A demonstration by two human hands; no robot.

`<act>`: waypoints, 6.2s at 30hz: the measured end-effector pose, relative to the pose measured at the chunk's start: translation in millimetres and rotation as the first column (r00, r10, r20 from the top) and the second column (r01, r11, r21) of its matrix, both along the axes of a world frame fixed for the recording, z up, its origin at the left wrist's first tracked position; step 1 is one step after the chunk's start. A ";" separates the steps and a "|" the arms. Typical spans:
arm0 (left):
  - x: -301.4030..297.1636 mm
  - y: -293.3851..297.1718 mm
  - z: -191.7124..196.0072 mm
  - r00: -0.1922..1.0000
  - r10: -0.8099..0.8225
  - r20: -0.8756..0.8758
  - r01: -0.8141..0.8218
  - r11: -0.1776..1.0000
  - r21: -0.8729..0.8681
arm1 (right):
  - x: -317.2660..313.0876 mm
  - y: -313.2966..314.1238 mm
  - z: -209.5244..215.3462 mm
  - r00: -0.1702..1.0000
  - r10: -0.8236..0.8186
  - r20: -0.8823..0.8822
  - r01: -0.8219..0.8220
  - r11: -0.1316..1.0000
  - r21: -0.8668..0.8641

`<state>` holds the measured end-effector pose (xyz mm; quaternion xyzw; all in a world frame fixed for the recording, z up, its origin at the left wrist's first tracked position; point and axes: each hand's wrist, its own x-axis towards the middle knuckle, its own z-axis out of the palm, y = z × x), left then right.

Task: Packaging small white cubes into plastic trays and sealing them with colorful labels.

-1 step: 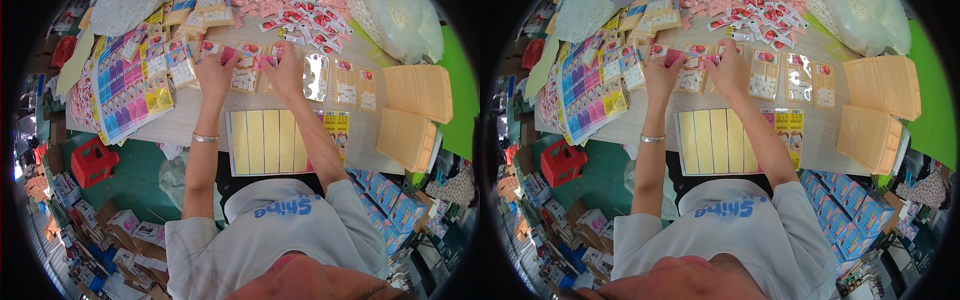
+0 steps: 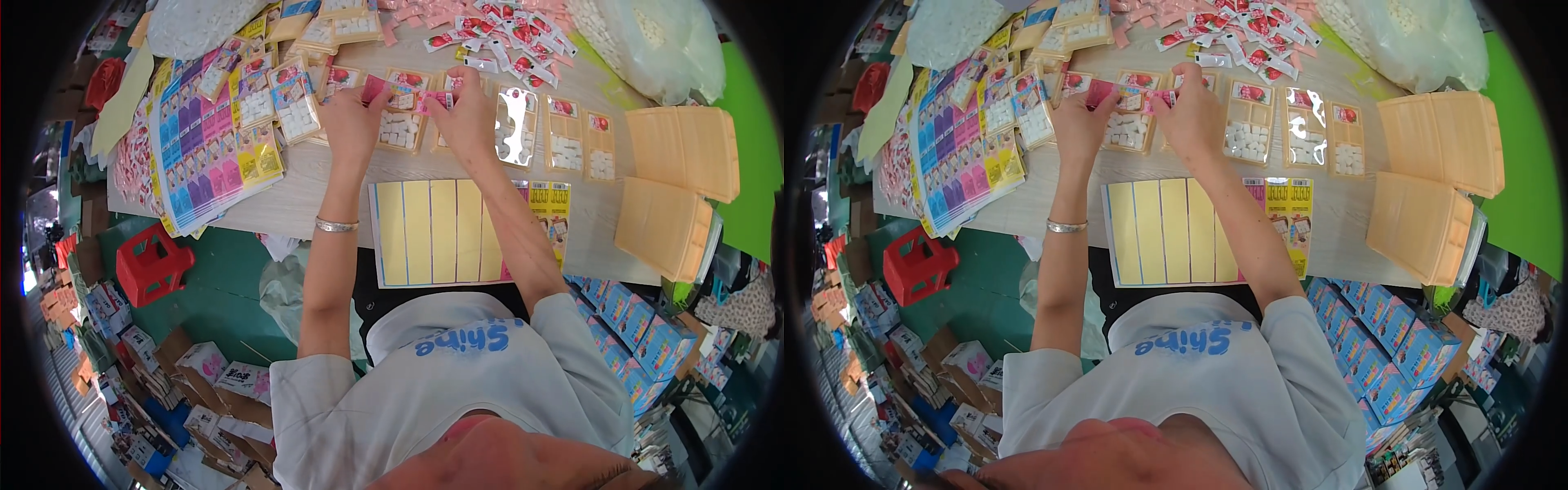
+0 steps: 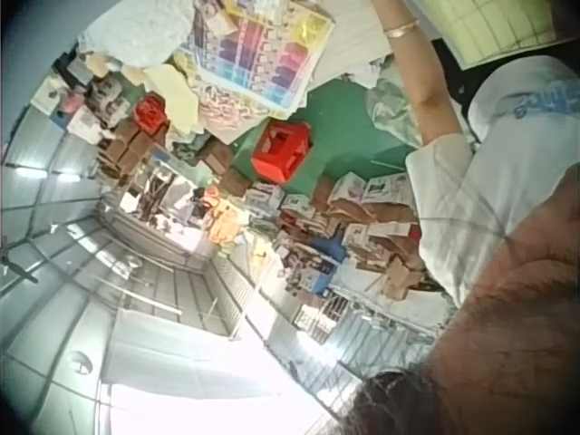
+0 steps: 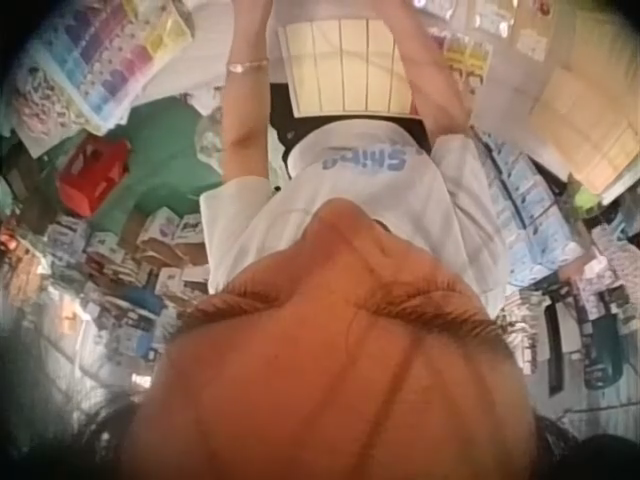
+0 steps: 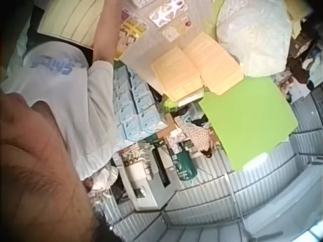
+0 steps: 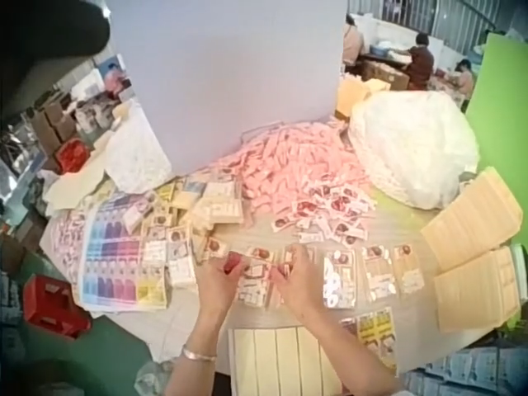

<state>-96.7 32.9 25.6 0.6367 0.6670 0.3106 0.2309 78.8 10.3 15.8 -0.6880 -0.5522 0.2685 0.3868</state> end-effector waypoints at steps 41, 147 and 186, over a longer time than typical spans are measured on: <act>29.9 -135.0 59.4 0.844 -0.065 0.532 -0.106 0.953 0.284 | 52.9 -124.7 62.8 0.761 0.018 -0.648 -0.019 1.000 0.005; 118.7 -20.9 -17.1 0.996 0.016 0.093 -0.002 0.990 -0.144 | 82.4 -14.9 -4.9 0.938 -0.043 0.344 -0.013 0.987 0.157; 66.1 -101.0 30.8 0.402 0.160 0.902 0.346 0.885 -0.311 | 91.4 -121.7 41.4 0.538 0.037 -0.842 -0.048 0.999 0.013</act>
